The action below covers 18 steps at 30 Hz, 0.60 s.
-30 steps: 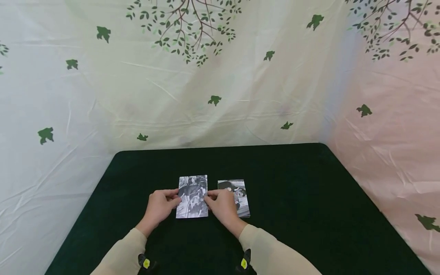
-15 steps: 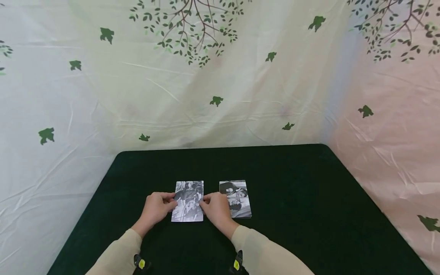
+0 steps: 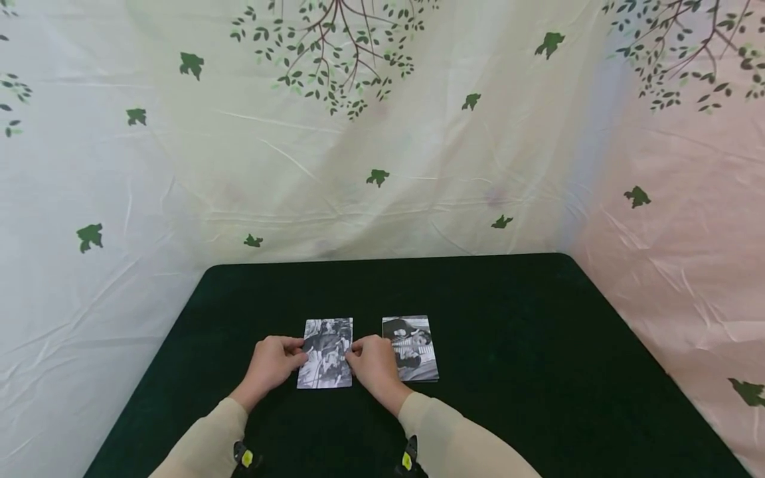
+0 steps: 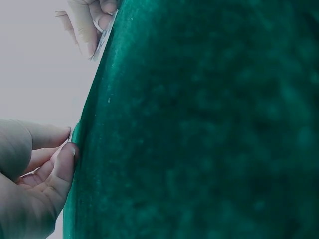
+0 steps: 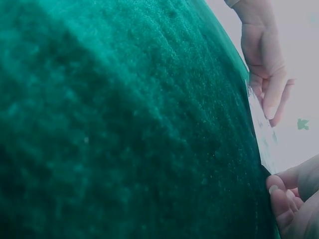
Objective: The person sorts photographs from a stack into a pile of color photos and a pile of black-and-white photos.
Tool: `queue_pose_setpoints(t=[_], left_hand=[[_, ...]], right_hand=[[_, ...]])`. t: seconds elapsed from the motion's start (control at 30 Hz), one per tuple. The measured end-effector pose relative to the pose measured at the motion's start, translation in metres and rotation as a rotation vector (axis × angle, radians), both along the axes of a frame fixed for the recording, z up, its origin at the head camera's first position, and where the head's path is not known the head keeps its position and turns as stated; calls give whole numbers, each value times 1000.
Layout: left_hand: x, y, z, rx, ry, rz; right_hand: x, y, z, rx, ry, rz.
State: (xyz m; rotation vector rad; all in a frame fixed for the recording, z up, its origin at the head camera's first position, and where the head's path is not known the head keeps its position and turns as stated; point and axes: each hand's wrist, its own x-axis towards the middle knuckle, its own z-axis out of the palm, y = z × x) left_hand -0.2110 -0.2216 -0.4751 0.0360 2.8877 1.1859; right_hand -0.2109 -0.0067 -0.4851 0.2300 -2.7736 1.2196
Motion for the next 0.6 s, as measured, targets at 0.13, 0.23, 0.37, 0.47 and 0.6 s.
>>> queue_pose_setpoints(t=[0.13, 0.23, 0.37, 0.47, 0.6], left_hand=[[0, 1, -2, -5, -7, 2], [1, 1, -2, -8, -13, 3], [1, 1, -2, -5, -18, 5], [1, 1, -3, -2, -20, 11], [0, 1, -4, -12, -23, 10]], right_hand=[[0, 0, 0, 15, 4, 7], [-1, 0, 0, 17, 3, 10], [0, 0, -1, 29, 9, 7], [0, 0, -1, 43, 26, 5], [-1, -1, -3, 60, 50, 11]])
